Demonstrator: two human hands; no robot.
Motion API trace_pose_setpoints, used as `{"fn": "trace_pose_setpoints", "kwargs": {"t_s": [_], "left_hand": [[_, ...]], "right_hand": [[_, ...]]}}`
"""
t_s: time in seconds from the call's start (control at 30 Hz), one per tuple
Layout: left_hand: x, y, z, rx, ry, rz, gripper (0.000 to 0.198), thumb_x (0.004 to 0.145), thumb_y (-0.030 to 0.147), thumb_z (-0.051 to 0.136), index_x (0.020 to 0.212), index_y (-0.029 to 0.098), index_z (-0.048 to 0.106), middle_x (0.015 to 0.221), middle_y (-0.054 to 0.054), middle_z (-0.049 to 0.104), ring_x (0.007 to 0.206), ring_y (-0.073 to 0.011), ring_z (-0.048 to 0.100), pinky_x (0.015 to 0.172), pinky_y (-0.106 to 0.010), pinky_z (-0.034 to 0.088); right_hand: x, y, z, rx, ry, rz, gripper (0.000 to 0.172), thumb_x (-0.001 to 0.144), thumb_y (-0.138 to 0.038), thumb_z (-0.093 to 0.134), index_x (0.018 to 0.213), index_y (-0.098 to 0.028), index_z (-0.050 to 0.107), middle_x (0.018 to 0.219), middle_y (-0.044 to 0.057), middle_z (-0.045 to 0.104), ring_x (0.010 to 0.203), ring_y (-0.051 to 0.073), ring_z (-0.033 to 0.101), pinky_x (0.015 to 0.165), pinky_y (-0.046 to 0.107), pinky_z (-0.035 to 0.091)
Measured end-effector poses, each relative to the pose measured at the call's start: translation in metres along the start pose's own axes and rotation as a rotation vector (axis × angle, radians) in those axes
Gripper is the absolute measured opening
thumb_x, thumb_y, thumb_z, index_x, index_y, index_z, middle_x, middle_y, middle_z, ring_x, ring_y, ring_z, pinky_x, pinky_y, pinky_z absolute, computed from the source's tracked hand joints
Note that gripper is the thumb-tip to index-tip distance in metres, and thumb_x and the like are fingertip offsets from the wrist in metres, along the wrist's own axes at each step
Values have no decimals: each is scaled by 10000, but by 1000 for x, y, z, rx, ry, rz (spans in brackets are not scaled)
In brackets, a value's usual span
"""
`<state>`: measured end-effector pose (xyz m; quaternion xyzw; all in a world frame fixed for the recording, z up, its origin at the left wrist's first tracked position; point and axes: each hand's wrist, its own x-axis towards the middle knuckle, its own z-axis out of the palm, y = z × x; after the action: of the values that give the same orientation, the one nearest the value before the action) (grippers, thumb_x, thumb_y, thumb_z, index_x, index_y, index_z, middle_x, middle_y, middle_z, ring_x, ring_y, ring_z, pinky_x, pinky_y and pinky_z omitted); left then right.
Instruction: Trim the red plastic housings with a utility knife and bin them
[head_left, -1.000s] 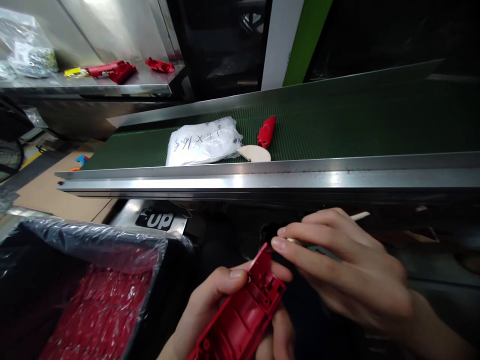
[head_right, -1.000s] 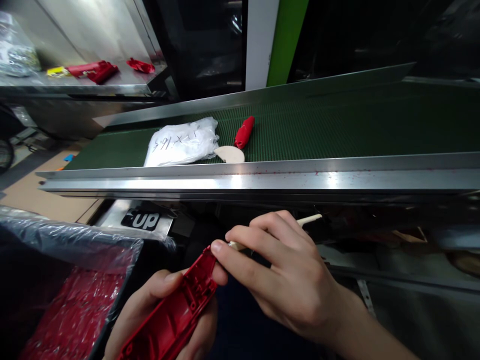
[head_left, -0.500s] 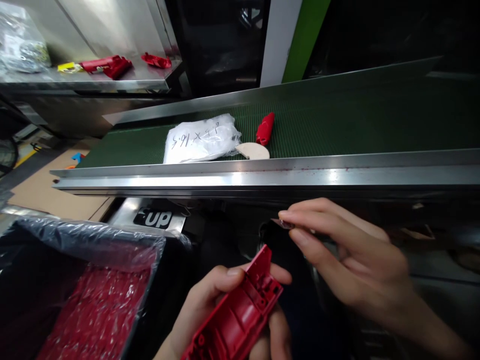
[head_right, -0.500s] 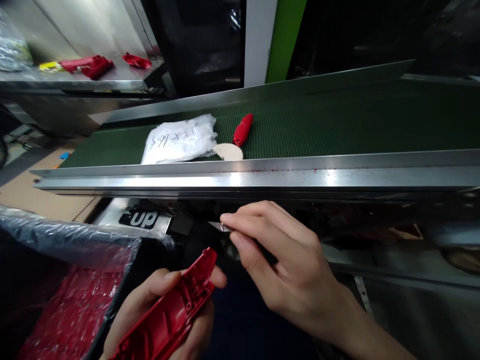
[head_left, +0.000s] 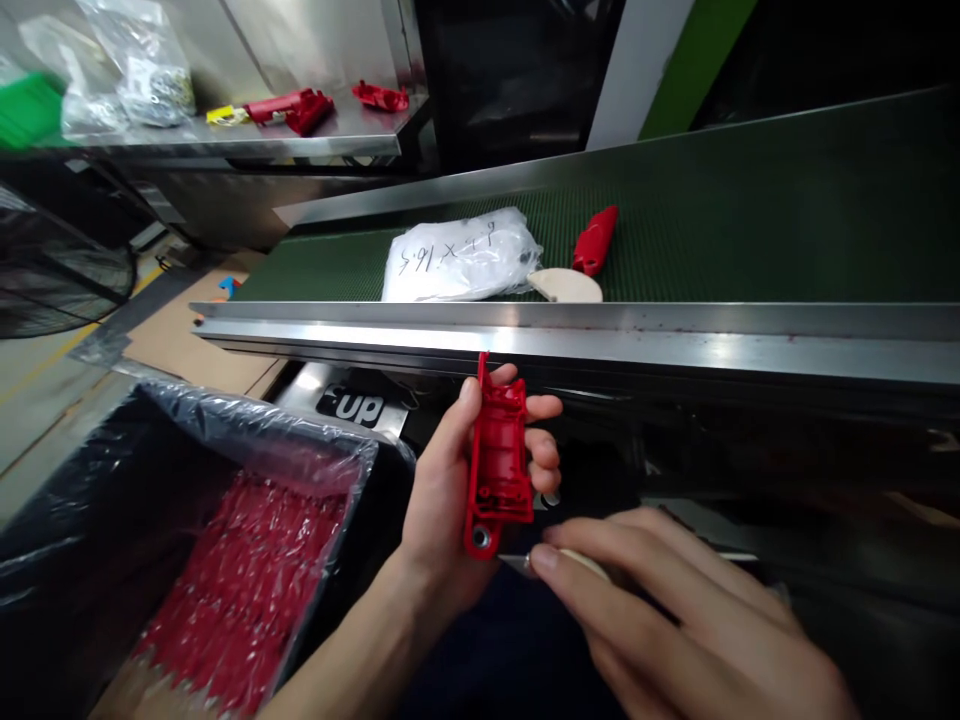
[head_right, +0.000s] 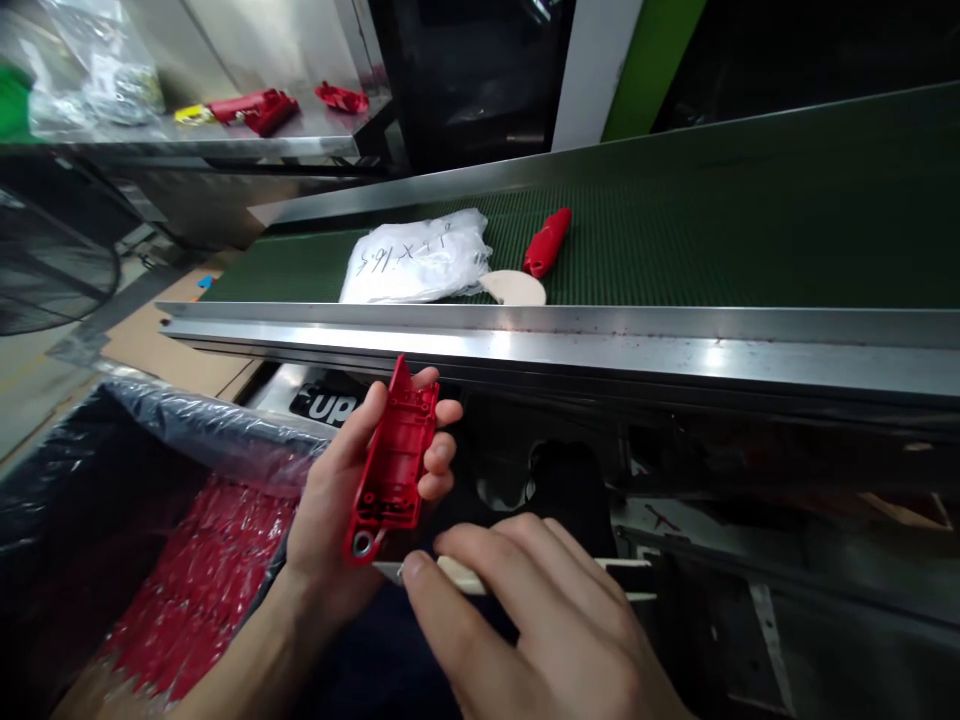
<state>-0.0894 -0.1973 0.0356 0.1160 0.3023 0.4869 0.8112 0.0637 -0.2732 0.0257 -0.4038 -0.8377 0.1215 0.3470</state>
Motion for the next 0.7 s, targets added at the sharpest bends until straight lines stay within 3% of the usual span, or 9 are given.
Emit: {"fn": "trace_pose_setpoints", "kwargs": {"t_s": [0.17, 0.4, 0.7], "left_hand": [[-2, -1, -2, 3, -48, 15, 324, 1013, 380, 344, 1170, 167, 530, 932, -95, 658, 625, -98, 615, 558, -171, 497], [-1, -1, 1, -6, -27, 19, 332, 1013, 380, 340, 1171, 155, 527, 868, -73, 646, 582, -83, 599, 533, -152, 492], [2, 5, -4, -62, 37, 5, 318, 1005, 373, 362, 1114, 151, 560, 863, -85, 672, 566, -96, 612, 502, -157, 500]], "right_hand": [[5, 3, 2, -23, -14, -20, 362, 855, -19, 526, 1174, -149, 639, 1064, 104, 667, 907, 193, 611, 740, 307, 527], [8, 5, 3, -51, 29, -57, 324, 854, -17, 523, 1110, -129, 687, 995, 108, 692, 845, 183, 631, 703, 303, 536], [14, 19, -13, 14, -28, -74, 418, 851, 10, 530, 1230, -146, 612, 1168, 106, 631, 1067, 194, 597, 840, 287, 532]]}}
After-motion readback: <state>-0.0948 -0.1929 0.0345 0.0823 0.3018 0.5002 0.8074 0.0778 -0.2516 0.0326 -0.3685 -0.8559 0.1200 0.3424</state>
